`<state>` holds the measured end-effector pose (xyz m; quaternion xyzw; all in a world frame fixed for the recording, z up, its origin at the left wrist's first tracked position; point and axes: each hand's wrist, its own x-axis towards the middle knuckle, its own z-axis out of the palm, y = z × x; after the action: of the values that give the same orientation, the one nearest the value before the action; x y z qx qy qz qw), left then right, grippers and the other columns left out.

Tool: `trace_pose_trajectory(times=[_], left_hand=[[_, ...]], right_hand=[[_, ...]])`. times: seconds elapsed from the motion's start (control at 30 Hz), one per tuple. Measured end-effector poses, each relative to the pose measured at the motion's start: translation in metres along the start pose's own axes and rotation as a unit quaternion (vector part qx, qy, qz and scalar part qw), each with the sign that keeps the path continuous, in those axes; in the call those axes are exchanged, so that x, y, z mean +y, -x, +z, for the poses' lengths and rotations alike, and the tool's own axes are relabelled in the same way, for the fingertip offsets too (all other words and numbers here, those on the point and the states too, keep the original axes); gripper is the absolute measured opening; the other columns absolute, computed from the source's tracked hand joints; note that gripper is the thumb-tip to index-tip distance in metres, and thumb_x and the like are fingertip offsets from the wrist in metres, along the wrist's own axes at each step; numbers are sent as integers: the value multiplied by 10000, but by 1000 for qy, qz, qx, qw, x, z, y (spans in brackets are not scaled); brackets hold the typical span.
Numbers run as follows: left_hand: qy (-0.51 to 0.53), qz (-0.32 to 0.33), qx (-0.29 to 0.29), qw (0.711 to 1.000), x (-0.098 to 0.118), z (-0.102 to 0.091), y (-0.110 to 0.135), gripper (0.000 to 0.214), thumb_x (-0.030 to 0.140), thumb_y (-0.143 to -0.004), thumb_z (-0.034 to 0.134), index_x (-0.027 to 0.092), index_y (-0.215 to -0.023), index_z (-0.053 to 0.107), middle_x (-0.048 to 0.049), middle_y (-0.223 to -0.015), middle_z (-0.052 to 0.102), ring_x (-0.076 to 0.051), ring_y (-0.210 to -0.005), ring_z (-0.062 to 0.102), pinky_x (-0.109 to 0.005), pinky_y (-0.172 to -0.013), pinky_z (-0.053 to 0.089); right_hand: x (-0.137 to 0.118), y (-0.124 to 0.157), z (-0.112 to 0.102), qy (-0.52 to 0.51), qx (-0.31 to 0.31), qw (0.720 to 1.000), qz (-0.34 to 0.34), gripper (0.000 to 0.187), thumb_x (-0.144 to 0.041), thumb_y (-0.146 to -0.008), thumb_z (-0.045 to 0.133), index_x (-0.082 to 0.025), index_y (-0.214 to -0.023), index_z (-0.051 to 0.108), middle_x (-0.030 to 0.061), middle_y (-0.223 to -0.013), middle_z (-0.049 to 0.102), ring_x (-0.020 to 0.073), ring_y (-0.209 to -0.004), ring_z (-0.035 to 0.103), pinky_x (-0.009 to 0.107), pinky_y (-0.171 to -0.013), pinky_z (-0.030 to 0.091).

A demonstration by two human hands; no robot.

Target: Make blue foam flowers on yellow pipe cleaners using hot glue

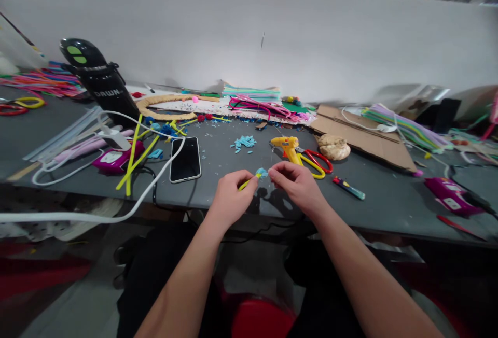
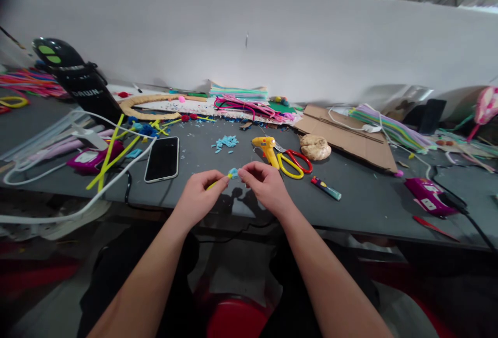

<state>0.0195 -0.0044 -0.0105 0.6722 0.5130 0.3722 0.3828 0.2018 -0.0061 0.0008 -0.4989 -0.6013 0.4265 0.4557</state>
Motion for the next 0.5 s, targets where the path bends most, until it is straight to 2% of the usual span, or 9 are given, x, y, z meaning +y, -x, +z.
trace_pose_trajectory(times=[0.17, 0.5], left_hand=[[1, 5, -3, 1000, 0, -1, 0, 307, 384, -868, 557, 160, -658, 582, 38, -597, 446, -107, -610, 399, -246, -564, 289], [6, 8, -8, 1000, 0, 0, 0, 312, 378, -871, 549, 162, -645, 558, 39, -602, 424, -106, -609, 380, -246, -567, 287]], right_hand=[[2, 0, 2, 14, -18, 1000, 11, 246, -404, -841, 680, -159, -833, 671, -6, -708, 619, 97, -591, 495, 236, -545, 383], [5, -2, 3, 22, 5, 1000, 9, 273, -430, -832, 682, -158, -818, 659, -6, -694, 601, 102, -588, 475, 243, -539, 360]])
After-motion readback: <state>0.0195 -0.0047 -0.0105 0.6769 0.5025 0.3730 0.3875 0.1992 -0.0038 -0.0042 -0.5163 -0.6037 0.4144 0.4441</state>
